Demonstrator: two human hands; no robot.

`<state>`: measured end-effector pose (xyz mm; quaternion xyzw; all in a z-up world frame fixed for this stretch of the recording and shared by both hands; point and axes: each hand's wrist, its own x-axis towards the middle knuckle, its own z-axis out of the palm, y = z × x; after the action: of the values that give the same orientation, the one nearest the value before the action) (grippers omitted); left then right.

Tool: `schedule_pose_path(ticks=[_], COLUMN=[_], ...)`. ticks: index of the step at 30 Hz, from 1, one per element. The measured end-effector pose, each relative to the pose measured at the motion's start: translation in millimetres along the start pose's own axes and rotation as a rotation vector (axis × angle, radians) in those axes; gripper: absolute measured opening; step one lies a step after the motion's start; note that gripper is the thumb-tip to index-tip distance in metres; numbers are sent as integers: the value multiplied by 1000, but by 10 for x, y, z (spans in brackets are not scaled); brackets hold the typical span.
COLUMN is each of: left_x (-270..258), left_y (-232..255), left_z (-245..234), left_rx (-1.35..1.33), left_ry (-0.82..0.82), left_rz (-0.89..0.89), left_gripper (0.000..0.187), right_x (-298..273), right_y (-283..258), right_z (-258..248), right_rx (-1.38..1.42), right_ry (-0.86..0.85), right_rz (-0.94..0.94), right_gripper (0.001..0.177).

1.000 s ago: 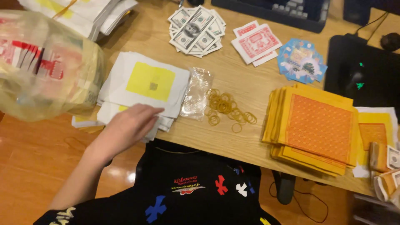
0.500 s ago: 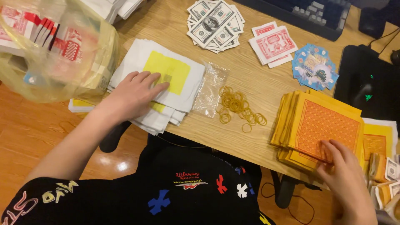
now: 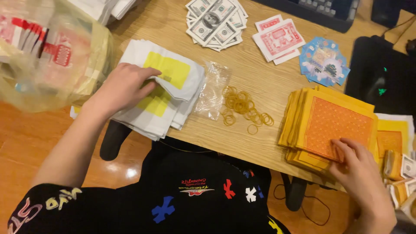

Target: The person assembles bundles of paper money by placing a $100 bill and a red 50000 note into a yellow patterned sleeve, then securing the bundle with a rubber band. This process is repeated multiple times with consistent handling of the same object types.

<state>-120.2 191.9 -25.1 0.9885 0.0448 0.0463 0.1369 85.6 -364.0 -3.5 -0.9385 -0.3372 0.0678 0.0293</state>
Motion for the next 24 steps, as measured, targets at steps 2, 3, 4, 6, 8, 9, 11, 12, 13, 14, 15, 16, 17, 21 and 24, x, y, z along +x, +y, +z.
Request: schedule_pose_path(ticks=[2, 3, 4, 6, 8, 9, 11, 12, 13, 14, 15, 16, 17, 21, 24], left_x=[-80, 4, -14, -103, -91, -149, -121, -138, -119, -104, -102, -87, -77, 15, 98], left_y=[-121, -165, -87, -20, 102, 137, 97, 66, 76, 81, 83, 70, 51, 189, 378], left_z=[120, 223, 261, 299, 388, 401, 468, 496, 465, 429, 387, 415, 434, 262, -133], left_rx=[74, 155, 134, 502, 586, 686, 728, 771, 774, 771, 771, 776, 775, 871, 800], left_ry=[22, 48, 63, 60, 88, 115, 153, 186, 186, 186, 185, 185, 193, 373, 559], left_rz=[26, 59, 112, 37, 58, 21, 40, 38, 37, 29, 15, 9, 7, 84, 124], left_gripper=[36, 39, 39, 70, 70, 71, 61, 53, 53, 52, 52, 52, 54, 51, 52], right_x=[59, 2, 55, 30, -11, 35, 34, 48, 52, 56, 80, 102, 130, 196, 257], right_y=[6, 47, 27, -68, -61, -70, -79, -99, -43, 5, 52, 51, 46, -53, 30], right_z=[45, 53, -33, -88, -112, -117, -116, -109, -67, -27, 14, 37, 62, 134, 186], right_rx=[18, 43, 19, 16, -15, -40, -47, -54, -52, -72, -90, -88, -124, -184, -120], right_ry=[20, 47, 64, 57, 61, 59, 103, 141, 143, 184, 226, 228, 211, 227, 386], right_rz=[-38, -72, -21, -81, -68, -114, -68, -43, -44, -38, -37, -43, -73, -213, -203], right_gripper=[63, 60, 60, 53, 52, 52, 47, 43, 43, 45, 47, 47, 59, 62, 47])
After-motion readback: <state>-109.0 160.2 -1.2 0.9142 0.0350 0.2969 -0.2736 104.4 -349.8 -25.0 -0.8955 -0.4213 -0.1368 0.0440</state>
